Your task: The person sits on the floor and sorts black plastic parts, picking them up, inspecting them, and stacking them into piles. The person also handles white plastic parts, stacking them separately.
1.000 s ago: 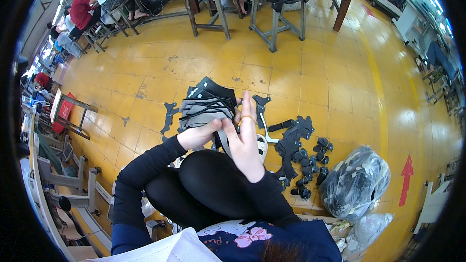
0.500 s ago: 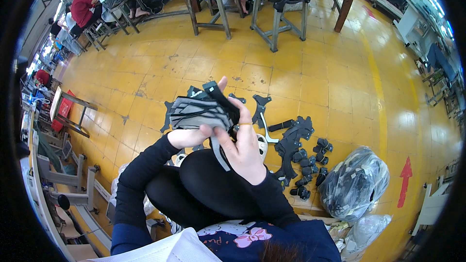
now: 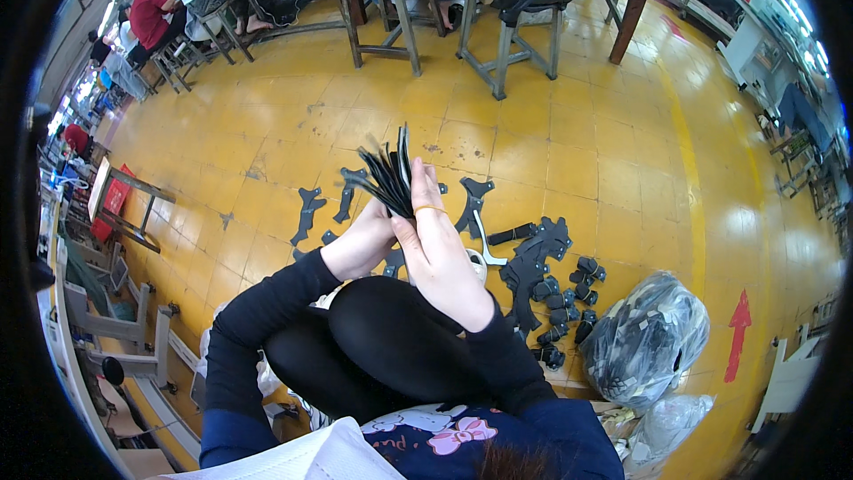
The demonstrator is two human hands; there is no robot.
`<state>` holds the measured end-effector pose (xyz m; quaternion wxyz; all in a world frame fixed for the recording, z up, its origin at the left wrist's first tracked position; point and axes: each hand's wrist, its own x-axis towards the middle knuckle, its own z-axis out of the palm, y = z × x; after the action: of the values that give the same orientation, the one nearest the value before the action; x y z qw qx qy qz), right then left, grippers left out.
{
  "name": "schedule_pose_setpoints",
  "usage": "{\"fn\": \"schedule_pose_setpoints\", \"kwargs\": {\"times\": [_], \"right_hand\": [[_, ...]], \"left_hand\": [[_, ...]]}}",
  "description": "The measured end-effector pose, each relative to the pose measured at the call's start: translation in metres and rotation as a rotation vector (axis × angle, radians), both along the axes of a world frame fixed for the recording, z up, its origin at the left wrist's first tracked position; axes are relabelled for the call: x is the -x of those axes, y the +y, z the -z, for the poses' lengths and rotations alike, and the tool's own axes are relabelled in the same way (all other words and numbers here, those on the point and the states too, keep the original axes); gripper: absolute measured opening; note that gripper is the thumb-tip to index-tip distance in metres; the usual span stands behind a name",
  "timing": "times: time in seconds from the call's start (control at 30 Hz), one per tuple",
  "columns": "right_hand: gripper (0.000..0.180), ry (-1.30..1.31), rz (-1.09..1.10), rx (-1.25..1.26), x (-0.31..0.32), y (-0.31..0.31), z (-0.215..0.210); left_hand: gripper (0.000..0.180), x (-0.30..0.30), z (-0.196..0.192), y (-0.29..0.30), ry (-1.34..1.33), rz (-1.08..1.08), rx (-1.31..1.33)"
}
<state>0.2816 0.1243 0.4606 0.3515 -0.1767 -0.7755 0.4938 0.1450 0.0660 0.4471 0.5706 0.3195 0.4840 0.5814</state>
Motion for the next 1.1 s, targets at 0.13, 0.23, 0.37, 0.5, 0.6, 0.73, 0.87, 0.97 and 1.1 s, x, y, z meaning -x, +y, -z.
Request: {"fn": "schedule_pose_setpoints", "kwargs": {"times": [0.13, 0.23, 0.37, 0.5, 0.6, 0.73, 0.87, 0.97, 1.1], "right_hand": [[0.076, -0.065, -0.102, 0.011, -0.016, 0.023, -0.005], [0.099, -0.108, 0.025, -0.246, -0.020, 0.033, -0.021], [0.098, 0.008, -0.278, -0.126, -0.021, 0.048, -0.016], [0.091, -0.055, -0.136, -0.480, -0.028, 0.064, -0.004], [0.090, 0.003, -0.107, -0.412, -0.029, 0.056, -0.020], [0.094, -0.080, -0.243, -0.627, -0.022, 0.058, -0.009], [0.088, -0.017, -0.180, -0.517, -0.024, 0.055, -0.017], [0.077, 0.113, -0.111, -0.406, -0.016, 0.045, -0.020], [0.068, 0.090, -0.167, -0.648, -0.013, 0.060, -0.009]], "left_hand": [[0.054, 0.005, 0.000, 0.005, -0.273, 0.035, 0.056], [0.067, 0.010, 0.000, 0.002, -0.411, 0.238, -0.060], [0.067, 0.009, -0.008, -0.001, -0.356, 0.312, -0.038], [0.052, 0.007, -0.009, 0.000, -0.496, 0.302, 0.085], [0.044, 0.007, -0.004, -0.004, -0.570, 0.286, 0.129], [0.041, 0.015, 0.002, -0.009, -0.427, 0.338, 0.169], [0.048, 0.015, -0.010, -0.007, -0.384, 0.323, 0.112], [0.056, 0.005, -0.034, -0.009, -0.163, 0.384, 0.145], [0.058, -0.007, -0.029, 0.000, 0.095, 0.295, 0.044]]}}
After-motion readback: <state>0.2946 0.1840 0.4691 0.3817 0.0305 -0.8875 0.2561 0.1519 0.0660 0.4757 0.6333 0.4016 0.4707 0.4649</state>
